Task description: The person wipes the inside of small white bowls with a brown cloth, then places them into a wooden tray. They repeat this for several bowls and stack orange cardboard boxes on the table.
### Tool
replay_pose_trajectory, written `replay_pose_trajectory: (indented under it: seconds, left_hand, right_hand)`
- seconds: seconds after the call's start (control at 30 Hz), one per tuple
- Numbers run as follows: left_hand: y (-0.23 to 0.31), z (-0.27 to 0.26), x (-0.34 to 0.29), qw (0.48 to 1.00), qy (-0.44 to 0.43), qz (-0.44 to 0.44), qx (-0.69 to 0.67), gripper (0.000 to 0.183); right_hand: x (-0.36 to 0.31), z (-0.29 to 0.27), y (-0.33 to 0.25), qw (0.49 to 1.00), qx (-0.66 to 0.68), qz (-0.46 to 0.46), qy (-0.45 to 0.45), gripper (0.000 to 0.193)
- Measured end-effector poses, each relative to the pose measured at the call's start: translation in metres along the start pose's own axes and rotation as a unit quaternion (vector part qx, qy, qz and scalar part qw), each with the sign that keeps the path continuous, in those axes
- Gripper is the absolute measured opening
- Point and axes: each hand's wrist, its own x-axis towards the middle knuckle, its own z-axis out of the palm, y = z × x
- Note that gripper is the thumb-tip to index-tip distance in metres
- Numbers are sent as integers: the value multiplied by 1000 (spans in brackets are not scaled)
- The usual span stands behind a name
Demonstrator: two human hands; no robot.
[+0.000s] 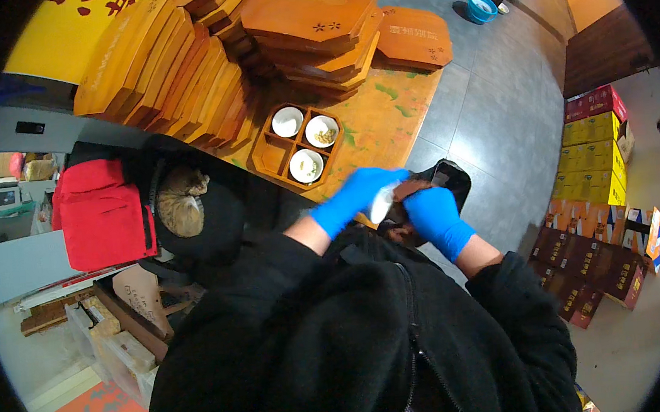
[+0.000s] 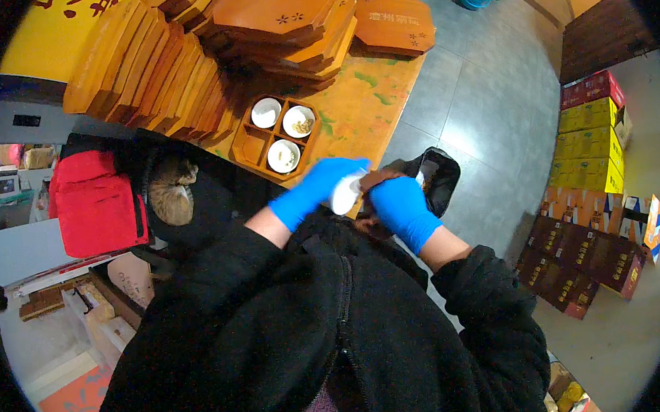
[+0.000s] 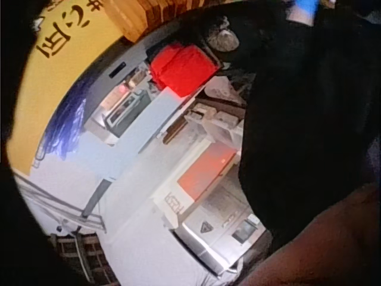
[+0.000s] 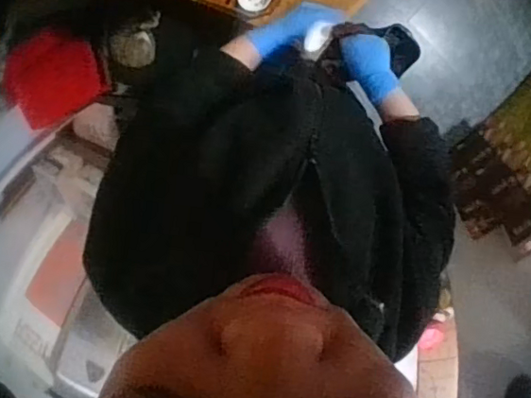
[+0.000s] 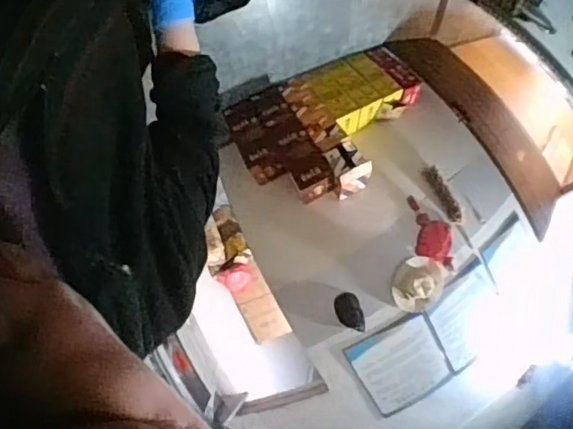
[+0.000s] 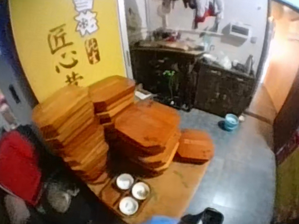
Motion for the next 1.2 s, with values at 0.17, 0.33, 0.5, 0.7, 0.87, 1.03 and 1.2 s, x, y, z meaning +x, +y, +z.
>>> replay_pose_trajectory:
  seconds: [0.17, 0.33, 0.5, 0.7, 0.87, 1.03, 1.2]
  left_hand:
    - [-22, -116, -26, 894, -107, -94, -425, 50]
    - [-62, -185, -30, 907, 3, 11, -422, 45]
    - [-106, -252, 14, 964, 255, 45, -65, 33]
    - [-137, -273, 47, 853, 316, 147, 388, 22]
    - [-129, -273, 45, 834, 313, 129, 436, 21]
    - [-133, -270, 35, 739, 327, 82, 583, 34]
    - [-141, -259, 17, 762, 342, 78, 544, 50]
  right_hand:
    - [7, 37, 32, 966, 113, 229, 41, 23]
    - [17, 92, 15, 896, 300, 307, 109, 25]
    - [65, 99, -32, 819, 482, 260, 170, 25]
    - [156, 73, -87, 909, 346, 206, 110, 34]
    - [189, 68, -109, 944, 245, 220, 37, 31]
    - [203, 64, -118, 966, 163, 189, 60, 29]
    - [215, 72, -119, 968, 138, 207, -30, 23]
